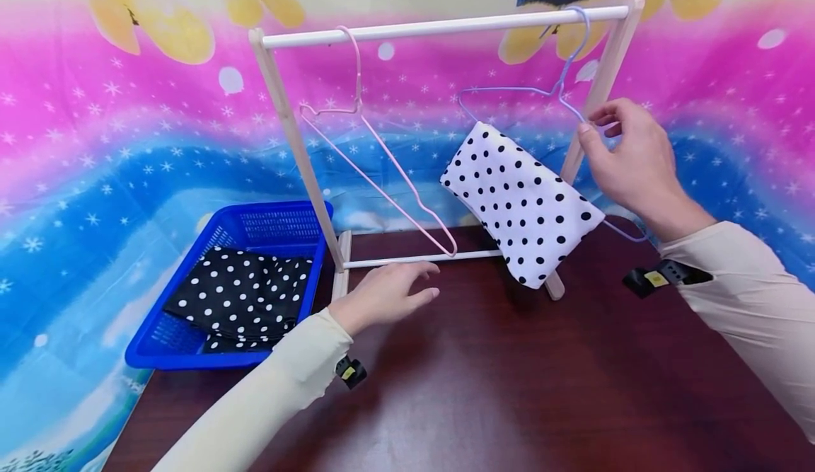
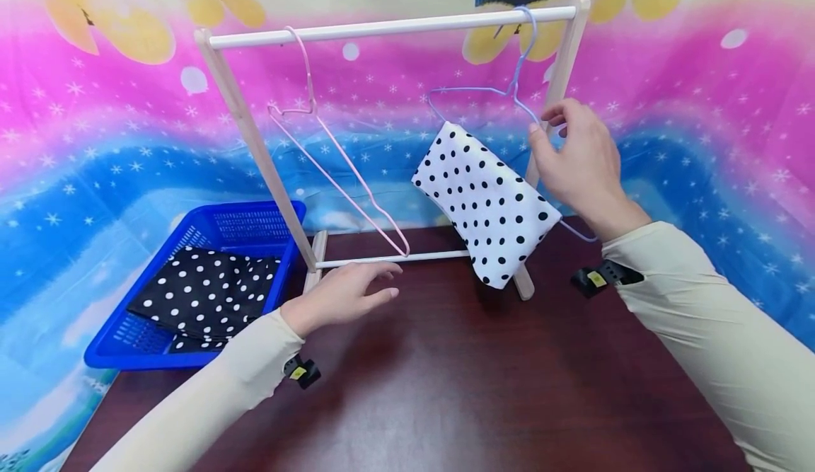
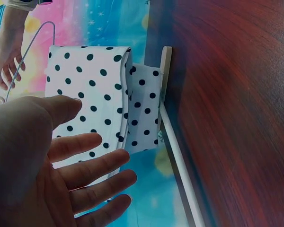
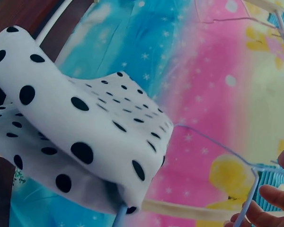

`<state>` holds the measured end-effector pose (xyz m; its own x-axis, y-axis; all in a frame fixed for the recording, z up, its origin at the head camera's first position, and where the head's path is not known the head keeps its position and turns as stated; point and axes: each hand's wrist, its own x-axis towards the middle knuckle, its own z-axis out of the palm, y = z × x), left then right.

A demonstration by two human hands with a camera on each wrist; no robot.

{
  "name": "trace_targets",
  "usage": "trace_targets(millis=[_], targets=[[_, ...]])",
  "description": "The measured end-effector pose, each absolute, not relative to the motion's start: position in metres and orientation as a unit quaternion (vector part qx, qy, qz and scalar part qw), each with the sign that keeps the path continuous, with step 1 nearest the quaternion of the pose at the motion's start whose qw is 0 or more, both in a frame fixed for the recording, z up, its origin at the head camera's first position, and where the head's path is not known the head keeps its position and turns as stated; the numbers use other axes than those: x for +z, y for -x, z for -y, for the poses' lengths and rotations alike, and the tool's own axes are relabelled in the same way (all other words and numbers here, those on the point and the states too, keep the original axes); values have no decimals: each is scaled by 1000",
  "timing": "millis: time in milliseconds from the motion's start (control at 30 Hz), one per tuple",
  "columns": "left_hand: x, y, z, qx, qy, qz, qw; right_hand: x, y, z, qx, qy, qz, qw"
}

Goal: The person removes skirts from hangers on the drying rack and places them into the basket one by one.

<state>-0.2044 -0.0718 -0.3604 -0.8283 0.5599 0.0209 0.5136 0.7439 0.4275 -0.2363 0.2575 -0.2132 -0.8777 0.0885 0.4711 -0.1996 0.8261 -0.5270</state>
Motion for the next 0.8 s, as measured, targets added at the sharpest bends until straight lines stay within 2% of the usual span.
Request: trace_targets(millis=[300,567,800], targets=[[-364,205,65,212,-305,-927,59,-218,243,-268,298,-8,935,191],[-363,205,57,216,-314,-923,59,-229,246,-268,324,-22,921,217],[-366,205,52,203,-317,-925,55,-234,248,-272,361,-41,908,207]])
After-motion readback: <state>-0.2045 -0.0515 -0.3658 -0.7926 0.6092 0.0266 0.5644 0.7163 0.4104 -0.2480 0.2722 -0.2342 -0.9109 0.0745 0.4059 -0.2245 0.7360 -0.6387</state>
